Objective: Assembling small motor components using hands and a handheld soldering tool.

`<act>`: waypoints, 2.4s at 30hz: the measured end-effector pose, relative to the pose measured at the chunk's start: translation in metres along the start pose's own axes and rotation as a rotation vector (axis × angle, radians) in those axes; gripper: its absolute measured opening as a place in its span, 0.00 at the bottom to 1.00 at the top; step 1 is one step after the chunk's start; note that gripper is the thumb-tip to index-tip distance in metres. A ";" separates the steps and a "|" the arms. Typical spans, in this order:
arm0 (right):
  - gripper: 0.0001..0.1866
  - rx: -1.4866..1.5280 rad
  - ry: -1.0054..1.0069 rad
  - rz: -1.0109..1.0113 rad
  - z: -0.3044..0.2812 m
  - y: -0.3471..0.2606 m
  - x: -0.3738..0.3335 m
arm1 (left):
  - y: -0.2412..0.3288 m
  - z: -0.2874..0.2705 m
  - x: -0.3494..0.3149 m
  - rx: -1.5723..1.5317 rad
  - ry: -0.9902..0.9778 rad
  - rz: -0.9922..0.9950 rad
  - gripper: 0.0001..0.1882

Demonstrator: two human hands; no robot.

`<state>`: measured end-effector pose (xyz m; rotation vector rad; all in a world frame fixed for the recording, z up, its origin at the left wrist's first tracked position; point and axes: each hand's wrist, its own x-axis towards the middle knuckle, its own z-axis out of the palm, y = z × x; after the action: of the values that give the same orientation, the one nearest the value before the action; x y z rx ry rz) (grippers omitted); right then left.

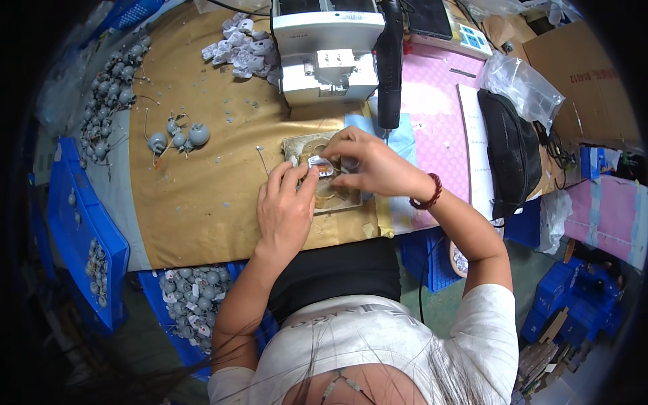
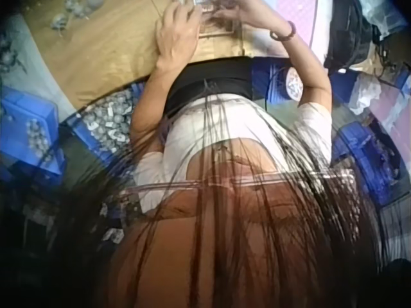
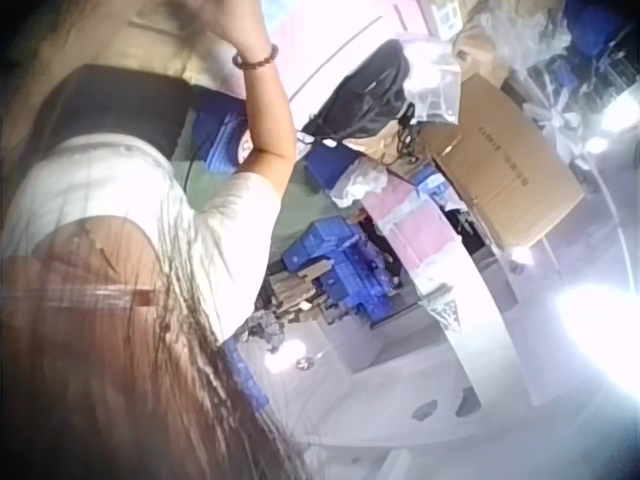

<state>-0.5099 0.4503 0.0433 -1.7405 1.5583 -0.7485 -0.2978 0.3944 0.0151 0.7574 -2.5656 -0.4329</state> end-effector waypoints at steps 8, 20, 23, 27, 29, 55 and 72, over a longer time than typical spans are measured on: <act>0.24 0.465 0.088 0.211 0.001 0.017 -0.005 | 0.001 0.000 0.000 -0.015 -0.018 -0.010 0.19; 0.24 0.850 0.240 0.218 0.018 0.021 0.007 | -0.001 0.008 0.005 -0.058 0.092 -0.026 0.09; 0.24 0.864 0.197 0.239 0.015 0.022 0.009 | 0.000 0.007 0.007 -0.097 0.097 -0.050 0.10; 0.24 0.678 0.195 0.250 0.013 0.020 0.007 | -0.001 0.006 0.009 -0.156 0.106 -0.071 0.11; 0.24 0.586 0.200 0.187 0.013 0.019 0.002 | -0.002 0.008 0.010 -0.165 0.129 -0.067 0.11; 0.13 -0.406 0.057 -0.276 0.008 -0.001 0.004 | -0.004 0.003 0.013 -0.304 0.107 -0.116 0.10; 0.07 -0.355 -0.062 -0.307 -0.003 0.004 0.013 | -0.001 -0.001 0.018 -0.303 0.044 -0.108 0.06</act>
<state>-0.5128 0.4365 0.0414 -2.2774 1.4642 -0.5774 -0.3112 0.3832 0.0211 0.7844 -2.3501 -0.8080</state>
